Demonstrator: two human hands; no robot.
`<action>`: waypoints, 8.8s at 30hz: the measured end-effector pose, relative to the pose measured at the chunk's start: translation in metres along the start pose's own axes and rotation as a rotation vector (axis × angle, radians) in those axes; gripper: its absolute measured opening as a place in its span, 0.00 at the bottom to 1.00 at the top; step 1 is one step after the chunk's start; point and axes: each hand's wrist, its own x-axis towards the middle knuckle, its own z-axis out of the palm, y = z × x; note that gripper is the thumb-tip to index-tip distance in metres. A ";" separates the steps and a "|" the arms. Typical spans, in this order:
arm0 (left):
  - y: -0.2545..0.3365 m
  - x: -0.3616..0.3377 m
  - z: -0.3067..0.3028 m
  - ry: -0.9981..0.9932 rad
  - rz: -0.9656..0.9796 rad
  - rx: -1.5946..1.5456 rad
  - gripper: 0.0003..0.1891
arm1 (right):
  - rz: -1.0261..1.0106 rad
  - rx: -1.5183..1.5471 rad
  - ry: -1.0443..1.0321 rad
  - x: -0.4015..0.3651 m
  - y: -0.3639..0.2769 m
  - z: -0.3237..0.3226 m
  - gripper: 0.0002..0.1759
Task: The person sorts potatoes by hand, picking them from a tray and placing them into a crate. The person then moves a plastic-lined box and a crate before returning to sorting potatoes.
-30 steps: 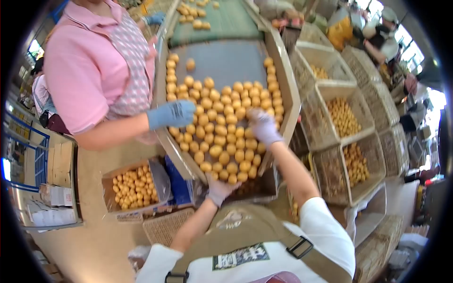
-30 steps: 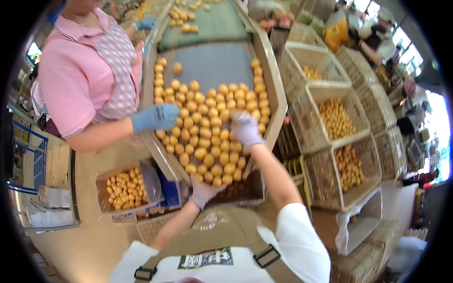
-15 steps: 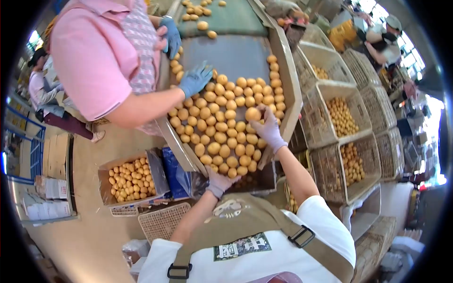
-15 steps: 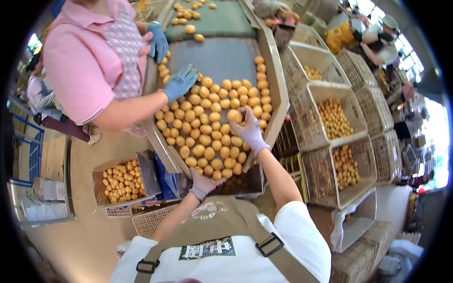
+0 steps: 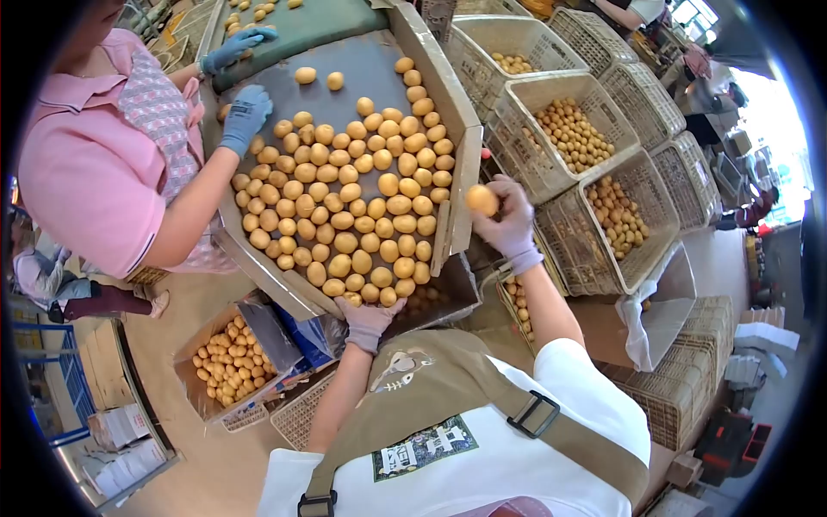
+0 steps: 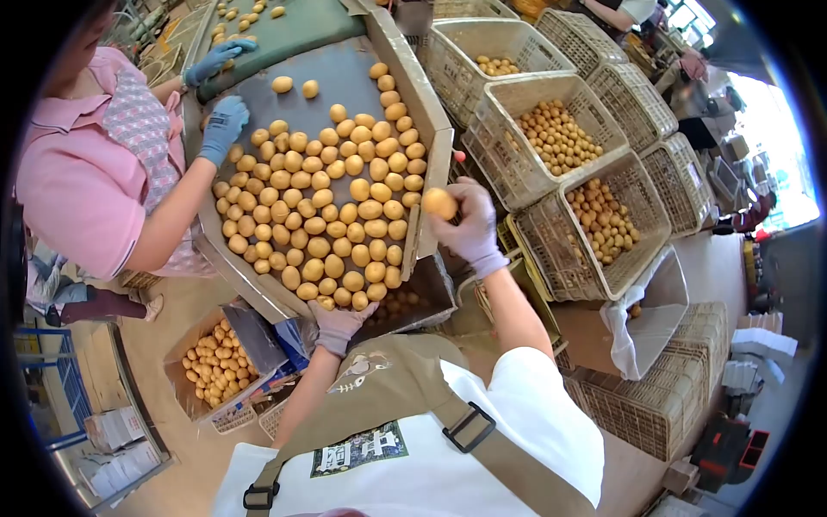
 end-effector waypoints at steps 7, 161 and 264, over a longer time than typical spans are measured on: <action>-0.002 0.003 -0.002 0.031 0.052 -0.010 0.43 | 0.743 0.771 0.837 0.027 0.042 -0.132 0.24; -0.004 0.003 -0.016 -0.141 0.000 -0.133 0.38 | -0.314 -0.582 -0.477 -0.004 -0.004 0.088 0.26; -0.002 0.018 -0.026 -0.038 -0.009 0.006 0.30 | -0.142 -0.422 -0.506 -0.068 -0.055 0.026 0.17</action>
